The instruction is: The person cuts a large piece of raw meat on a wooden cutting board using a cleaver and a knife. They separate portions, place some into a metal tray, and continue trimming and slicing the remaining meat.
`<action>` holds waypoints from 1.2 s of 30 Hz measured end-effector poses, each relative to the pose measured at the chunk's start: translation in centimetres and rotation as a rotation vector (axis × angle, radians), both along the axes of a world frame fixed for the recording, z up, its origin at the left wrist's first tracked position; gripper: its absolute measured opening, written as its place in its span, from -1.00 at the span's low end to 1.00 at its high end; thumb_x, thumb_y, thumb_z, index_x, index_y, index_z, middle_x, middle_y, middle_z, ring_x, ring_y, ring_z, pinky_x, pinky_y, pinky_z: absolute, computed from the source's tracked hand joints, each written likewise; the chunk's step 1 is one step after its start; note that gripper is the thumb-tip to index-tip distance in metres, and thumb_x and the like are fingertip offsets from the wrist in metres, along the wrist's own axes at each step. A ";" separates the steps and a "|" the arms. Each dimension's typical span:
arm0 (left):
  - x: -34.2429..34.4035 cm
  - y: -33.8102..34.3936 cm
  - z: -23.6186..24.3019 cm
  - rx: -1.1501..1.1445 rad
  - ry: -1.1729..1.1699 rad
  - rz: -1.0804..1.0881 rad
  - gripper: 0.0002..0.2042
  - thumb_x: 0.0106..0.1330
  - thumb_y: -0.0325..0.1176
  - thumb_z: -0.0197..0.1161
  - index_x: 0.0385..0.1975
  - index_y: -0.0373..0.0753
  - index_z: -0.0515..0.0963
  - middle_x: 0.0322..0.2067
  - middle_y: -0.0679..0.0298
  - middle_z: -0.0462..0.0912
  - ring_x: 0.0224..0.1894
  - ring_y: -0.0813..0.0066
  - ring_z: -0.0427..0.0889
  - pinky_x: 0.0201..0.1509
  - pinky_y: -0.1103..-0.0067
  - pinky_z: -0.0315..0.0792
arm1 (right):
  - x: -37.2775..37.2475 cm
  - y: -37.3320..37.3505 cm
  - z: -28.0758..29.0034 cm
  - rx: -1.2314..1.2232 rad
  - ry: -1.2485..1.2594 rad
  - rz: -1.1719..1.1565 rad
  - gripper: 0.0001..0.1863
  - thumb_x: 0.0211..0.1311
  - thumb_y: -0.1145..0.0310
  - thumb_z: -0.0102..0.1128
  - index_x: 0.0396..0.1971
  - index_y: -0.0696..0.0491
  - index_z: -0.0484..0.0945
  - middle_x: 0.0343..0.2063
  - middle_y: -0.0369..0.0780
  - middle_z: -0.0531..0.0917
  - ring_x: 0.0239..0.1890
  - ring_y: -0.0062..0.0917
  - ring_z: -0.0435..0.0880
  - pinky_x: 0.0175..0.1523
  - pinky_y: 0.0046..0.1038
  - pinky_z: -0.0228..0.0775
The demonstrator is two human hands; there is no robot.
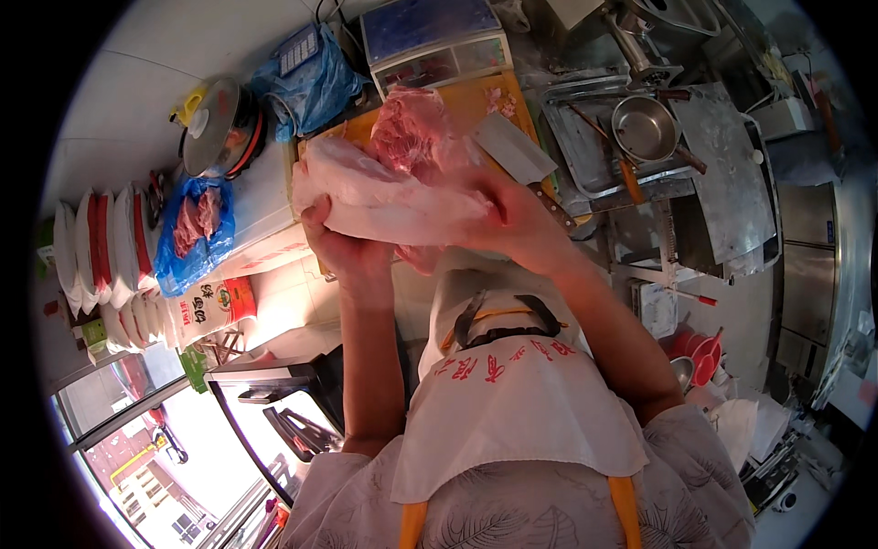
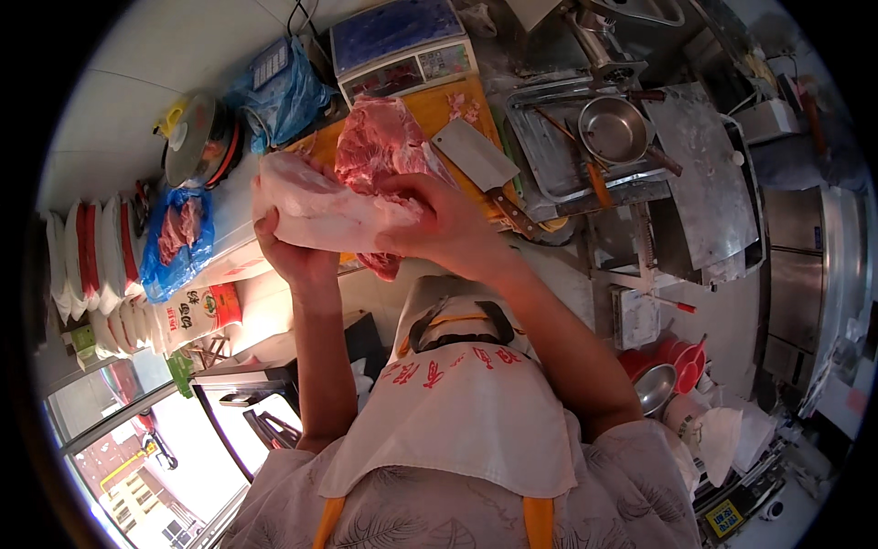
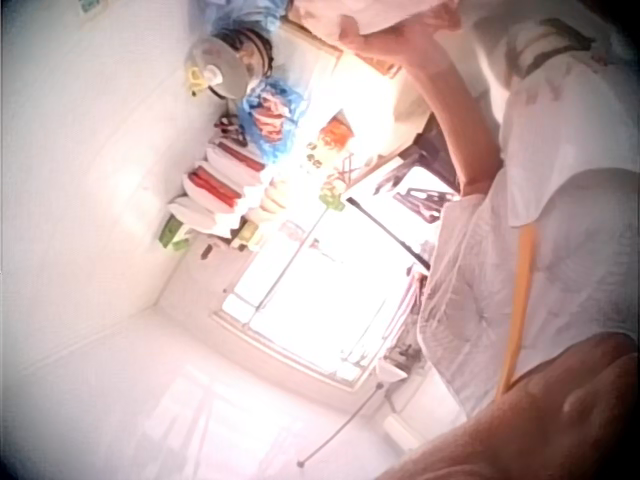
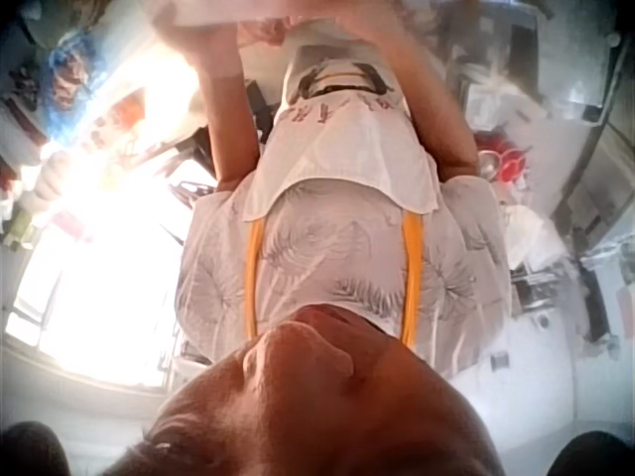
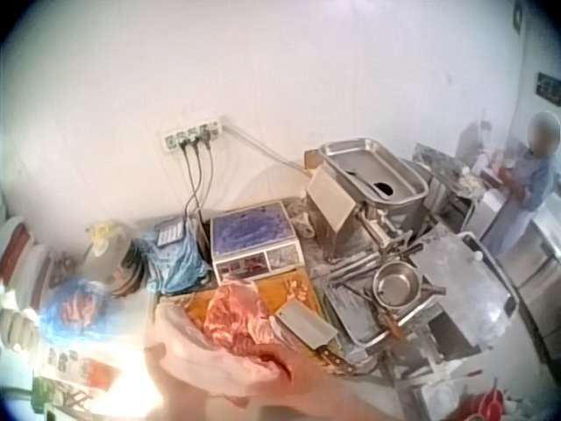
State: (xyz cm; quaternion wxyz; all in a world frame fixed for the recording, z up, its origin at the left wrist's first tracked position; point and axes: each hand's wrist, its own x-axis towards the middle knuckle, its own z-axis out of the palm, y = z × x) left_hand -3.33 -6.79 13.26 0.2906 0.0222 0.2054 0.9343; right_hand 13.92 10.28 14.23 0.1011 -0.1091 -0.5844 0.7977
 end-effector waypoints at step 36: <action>-1.0 0.1 -0.7 0.598 -0.109 -0.181 -0.77 0.56 -0.12 0.24 -0.07 -0.08 0.73 -0.20 0.44 0.73 -0.07 0.47 0.57 0.21 0.39 0.34 | 1.6 -0.5 1.4 0.389 0.262 -0.236 -0.22 -0.08 0.60 0.64 0.23 0.04 0.51 0.14 -0.21 0.58 0.09 -0.44 0.68 0.08 -0.46 0.60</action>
